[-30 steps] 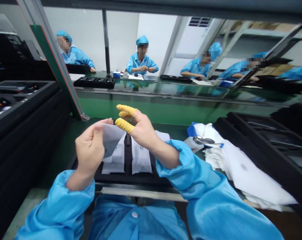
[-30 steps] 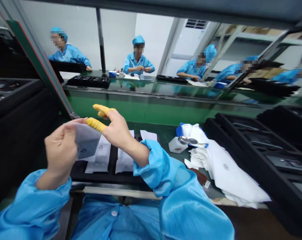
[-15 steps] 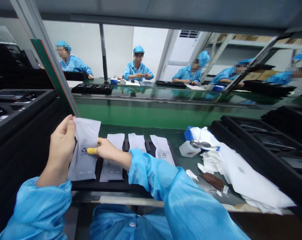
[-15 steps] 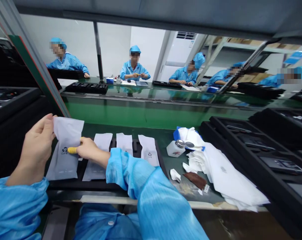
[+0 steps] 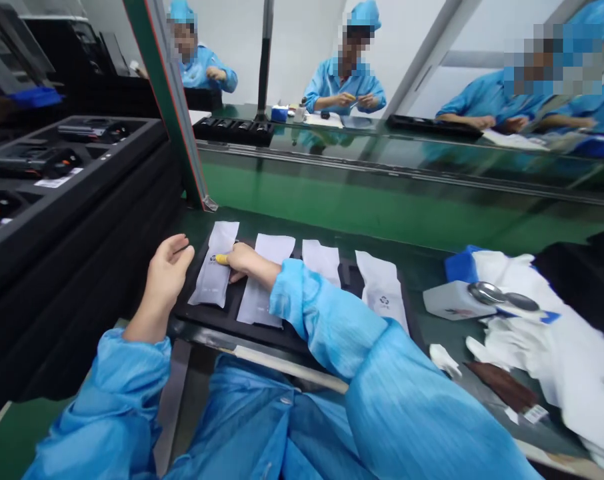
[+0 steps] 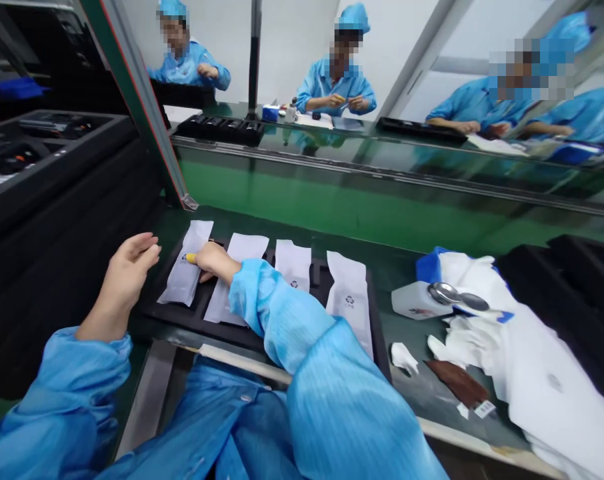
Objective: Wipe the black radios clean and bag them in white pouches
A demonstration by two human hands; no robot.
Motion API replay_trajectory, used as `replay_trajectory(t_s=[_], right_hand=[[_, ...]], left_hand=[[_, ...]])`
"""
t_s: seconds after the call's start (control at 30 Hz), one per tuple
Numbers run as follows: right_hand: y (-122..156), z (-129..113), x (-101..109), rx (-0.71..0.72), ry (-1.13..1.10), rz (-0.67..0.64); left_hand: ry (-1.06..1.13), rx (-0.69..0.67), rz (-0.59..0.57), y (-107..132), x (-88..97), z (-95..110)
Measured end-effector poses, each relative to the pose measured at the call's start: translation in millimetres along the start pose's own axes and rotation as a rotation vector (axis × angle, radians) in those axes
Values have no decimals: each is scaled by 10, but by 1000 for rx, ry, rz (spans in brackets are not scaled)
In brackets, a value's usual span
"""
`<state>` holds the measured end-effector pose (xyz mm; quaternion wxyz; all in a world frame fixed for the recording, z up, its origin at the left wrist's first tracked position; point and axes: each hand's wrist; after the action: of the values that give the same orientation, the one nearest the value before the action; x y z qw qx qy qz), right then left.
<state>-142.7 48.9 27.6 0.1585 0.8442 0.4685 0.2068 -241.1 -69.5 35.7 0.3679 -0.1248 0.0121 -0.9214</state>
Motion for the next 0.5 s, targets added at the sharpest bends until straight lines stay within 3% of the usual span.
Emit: replay_trajectory(t_s=[0.13,0.27,0.37,0.5], right_hand=[[465,-187,229,48,242,98],[1169,-221,774,162,341,240],[1806,-37,1308,201,286,410],[2788,495,1992,242,-24,783]], left_hand=[[-337,-74,-197,97,-65,-103],[-779,-139,-385,210,-220,-166],[-992,-120,-411,238,-294,-159],[-1149,-208,-412,214,-317,-17]])
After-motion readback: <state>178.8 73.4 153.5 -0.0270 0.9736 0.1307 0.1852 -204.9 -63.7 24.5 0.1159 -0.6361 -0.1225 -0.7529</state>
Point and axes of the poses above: each hand's wrist, its own y-axis away from the middle knuckle, its own x-axis out of the back of the hand, z = x × y, and after that the axes turned 9 degrees about -z, right-handed
